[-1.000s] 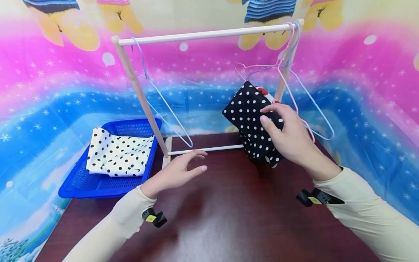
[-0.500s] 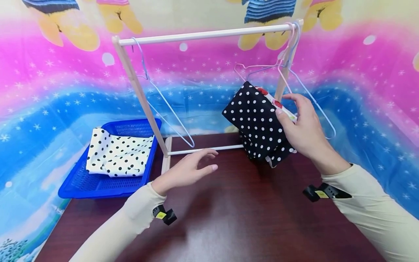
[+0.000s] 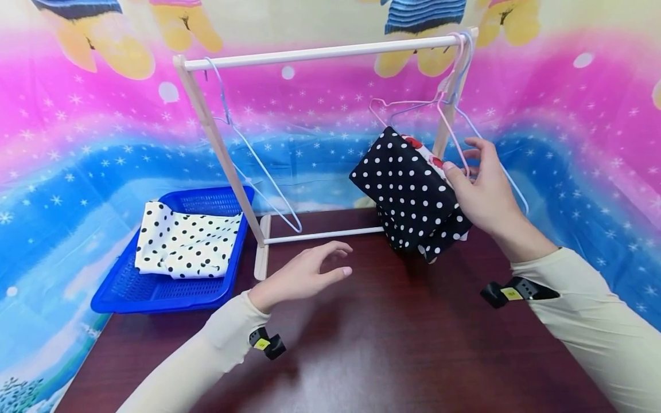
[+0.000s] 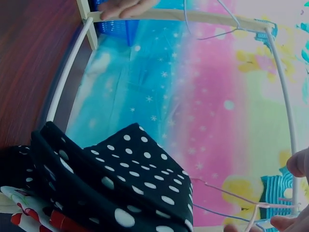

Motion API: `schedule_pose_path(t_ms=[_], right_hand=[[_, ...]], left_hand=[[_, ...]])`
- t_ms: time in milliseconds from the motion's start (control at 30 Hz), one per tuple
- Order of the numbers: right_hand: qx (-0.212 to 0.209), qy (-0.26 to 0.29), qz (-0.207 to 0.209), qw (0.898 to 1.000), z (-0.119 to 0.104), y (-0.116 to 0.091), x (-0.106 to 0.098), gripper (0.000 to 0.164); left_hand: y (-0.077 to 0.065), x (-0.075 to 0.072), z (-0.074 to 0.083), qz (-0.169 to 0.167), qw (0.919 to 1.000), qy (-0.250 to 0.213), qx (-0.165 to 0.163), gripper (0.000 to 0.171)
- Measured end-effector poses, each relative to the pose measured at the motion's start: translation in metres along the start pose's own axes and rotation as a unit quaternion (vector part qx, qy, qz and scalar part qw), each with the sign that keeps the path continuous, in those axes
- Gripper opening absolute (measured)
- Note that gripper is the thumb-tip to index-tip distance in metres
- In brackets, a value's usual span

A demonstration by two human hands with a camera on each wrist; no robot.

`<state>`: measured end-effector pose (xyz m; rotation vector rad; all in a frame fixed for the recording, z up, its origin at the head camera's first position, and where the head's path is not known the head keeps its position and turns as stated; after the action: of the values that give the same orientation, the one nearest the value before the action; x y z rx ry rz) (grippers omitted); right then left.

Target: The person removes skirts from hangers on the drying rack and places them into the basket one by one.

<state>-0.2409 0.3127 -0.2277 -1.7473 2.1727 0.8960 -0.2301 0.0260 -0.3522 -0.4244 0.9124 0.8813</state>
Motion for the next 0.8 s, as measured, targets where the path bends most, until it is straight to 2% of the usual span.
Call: schedule_pose_path(t_ms=[333,500,600,733,800], right_hand=[[0.020,0.041,-0.017,0.999,0.007,0.011,0.001,0.064],[0.034,0.075,-0.040,0.996,0.008,0.017,0.000,0.055],[0.051,0.132,-0.052,0.989,0.010,0.020,0.002,0.041],[0.071,0.208,-0.061,0.974,0.014,0.023,0.005,0.024],[0.085,0.239,-0.069,0.965,0.017,0.025,0.006,0.024]], left_hand=[[0.006,0.012,0.008,-0.006,0.9998,0.013,0.012,0.044],[0.009,0.018,0.012,-0.014,0.9996,0.017,0.015,0.044],[0.010,0.023,0.015,-0.018,0.9995,0.017,0.018,0.044],[0.013,0.028,0.019,-0.023,0.9994,0.014,0.020,0.043],[0.014,0.029,0.020,-0.022,0.9995,0.012,0.020,0.043]])
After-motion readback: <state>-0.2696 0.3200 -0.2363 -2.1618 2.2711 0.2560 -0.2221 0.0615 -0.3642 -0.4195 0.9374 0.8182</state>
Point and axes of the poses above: each hand's wrist, its own y-axis towards the middle knuckle, its own x-axis out of the palm, z = x × y, the point moved 6 cm from there along y, towards the middle knuckle, and after that the axes turned 5 degrees about y, right-handed, at the moved point
